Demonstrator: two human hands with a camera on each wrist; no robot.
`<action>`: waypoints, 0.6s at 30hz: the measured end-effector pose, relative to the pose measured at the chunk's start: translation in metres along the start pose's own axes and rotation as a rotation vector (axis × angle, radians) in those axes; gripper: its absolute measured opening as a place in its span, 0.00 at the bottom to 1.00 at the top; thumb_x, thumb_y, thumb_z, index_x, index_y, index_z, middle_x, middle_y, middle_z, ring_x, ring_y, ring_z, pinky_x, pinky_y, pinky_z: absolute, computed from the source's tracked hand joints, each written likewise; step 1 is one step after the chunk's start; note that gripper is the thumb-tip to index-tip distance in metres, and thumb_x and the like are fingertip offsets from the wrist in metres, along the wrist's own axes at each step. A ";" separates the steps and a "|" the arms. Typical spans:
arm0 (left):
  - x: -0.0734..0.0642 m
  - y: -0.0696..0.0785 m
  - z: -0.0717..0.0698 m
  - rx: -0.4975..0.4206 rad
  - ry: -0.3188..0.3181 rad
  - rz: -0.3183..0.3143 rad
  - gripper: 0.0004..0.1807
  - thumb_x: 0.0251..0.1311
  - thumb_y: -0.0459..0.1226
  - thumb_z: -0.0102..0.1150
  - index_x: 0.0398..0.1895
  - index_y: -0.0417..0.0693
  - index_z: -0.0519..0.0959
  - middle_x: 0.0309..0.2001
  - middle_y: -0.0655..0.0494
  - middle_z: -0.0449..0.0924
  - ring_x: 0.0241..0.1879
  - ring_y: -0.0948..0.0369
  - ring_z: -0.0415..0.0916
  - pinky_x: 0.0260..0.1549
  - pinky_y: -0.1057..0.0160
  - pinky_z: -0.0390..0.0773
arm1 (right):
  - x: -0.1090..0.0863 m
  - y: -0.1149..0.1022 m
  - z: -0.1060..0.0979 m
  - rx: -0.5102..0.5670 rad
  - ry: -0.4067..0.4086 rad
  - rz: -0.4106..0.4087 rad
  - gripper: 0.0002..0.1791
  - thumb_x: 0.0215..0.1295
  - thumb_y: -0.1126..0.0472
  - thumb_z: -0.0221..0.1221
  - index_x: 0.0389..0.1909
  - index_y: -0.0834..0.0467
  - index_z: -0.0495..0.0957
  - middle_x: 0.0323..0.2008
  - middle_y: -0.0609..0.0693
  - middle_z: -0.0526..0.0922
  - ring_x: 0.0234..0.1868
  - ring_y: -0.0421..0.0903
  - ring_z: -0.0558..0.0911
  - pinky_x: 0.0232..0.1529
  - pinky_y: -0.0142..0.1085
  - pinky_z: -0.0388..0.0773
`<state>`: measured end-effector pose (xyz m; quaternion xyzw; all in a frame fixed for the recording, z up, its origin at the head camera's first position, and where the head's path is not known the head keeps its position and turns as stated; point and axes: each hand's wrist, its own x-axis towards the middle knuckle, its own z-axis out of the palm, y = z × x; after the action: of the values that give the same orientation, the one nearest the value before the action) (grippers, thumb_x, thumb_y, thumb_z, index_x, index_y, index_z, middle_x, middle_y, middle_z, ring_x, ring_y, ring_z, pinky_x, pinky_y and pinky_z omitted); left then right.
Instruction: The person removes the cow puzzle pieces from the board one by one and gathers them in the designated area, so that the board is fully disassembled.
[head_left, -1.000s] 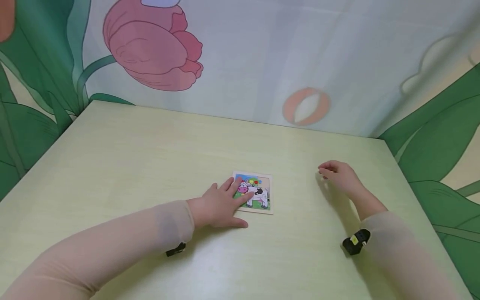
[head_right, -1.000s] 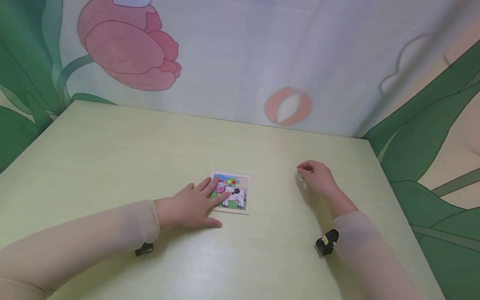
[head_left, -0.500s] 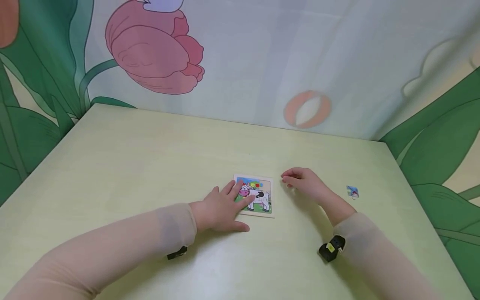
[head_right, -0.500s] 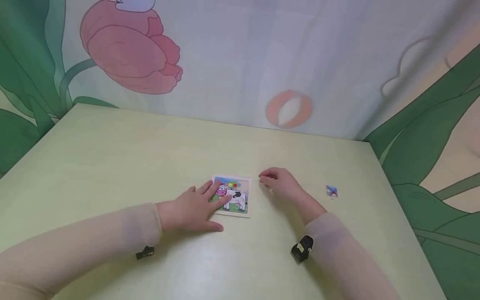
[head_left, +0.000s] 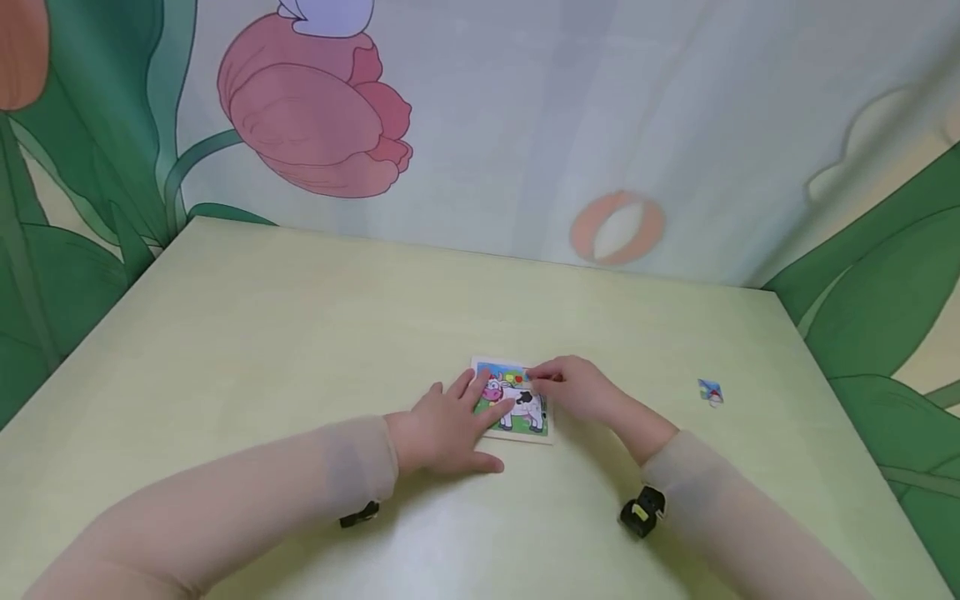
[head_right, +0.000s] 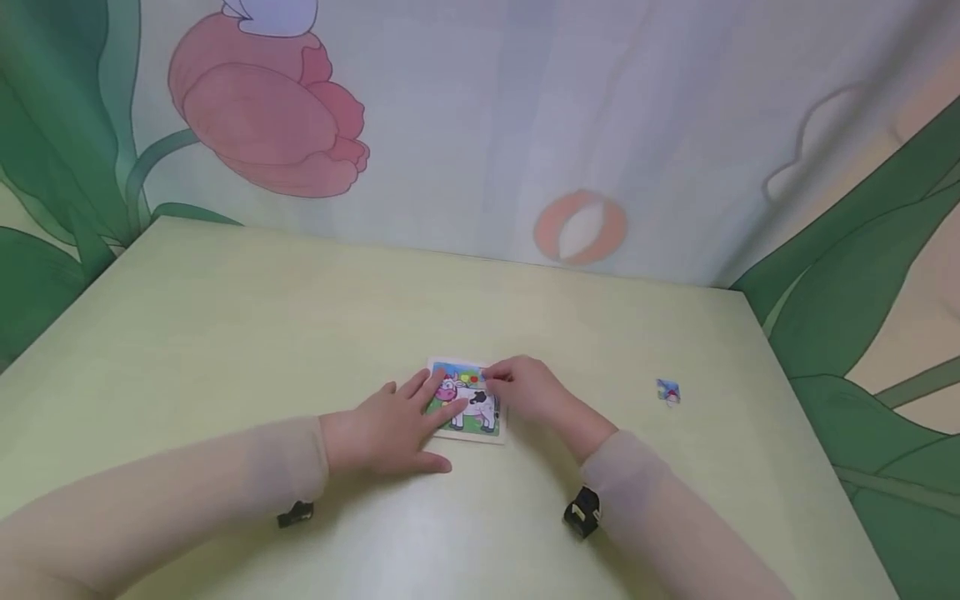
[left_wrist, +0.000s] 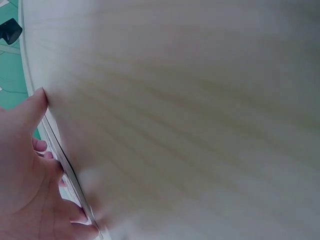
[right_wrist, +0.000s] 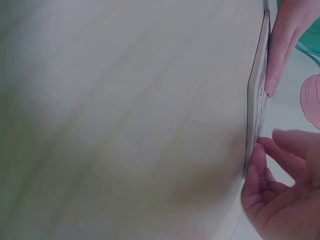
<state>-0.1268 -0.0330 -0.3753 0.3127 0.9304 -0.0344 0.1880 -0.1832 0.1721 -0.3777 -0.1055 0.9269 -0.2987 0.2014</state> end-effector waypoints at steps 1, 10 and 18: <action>-0.001 0.000 0.000 0.004 -0.001 -0.001 0.44 0.56 0.68 0.41 0.74 0.66 0.46 0.74 0.45 0.36 0.71 0.47 0.37 0.60 0.43 0.57 | 0.001 0.000 0.002 0.014 0.012 0.006 0.14 0.66 0.59 0.55 0.50 0.59 0.80 0.45 0.53 0.79 0.43 0.48 0.74 0.45 0.40 0.72; -0.001 0.000 0.002 -0.001 -0.033 -0.008 0.44 0.56 0.69 0.40 0.74 0.66 0.45 0.74 0.45 0.35 0.71 0.46 0.36 0.60 0.44 0.57 | 0.017 0.001 0.003 0.069 0.032 0.021 0.07 0.64 0.60 0.58 0.39 0.58 0.81 0.37 0.49 0.81 0.39 0.47 0.75 0.42 0.36 0.72; 0.000 0.001 -0.001 0.004 -0.040 -0.004 0.44 0.57 0.69 0.39 0.74 0.65 0.44 0.74 0.45 0.34 0.71 0.46 0.35 0.61 0.44 0.57 | 0.016 0.006 -0.004 0.126 0.025 0.014 0.10 0.64 0.59 0.59 0.42 0.59 0.82 0.39 0.51 0.82 0.37 0.46 0.76 0.41 0.35 0.74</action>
<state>-0.1266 -0.0319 -0.3741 0.3106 0.9270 -0.0429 0.2057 -0.1994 0.1740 -0.3830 -0.0823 0.9093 -0.3564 0.1983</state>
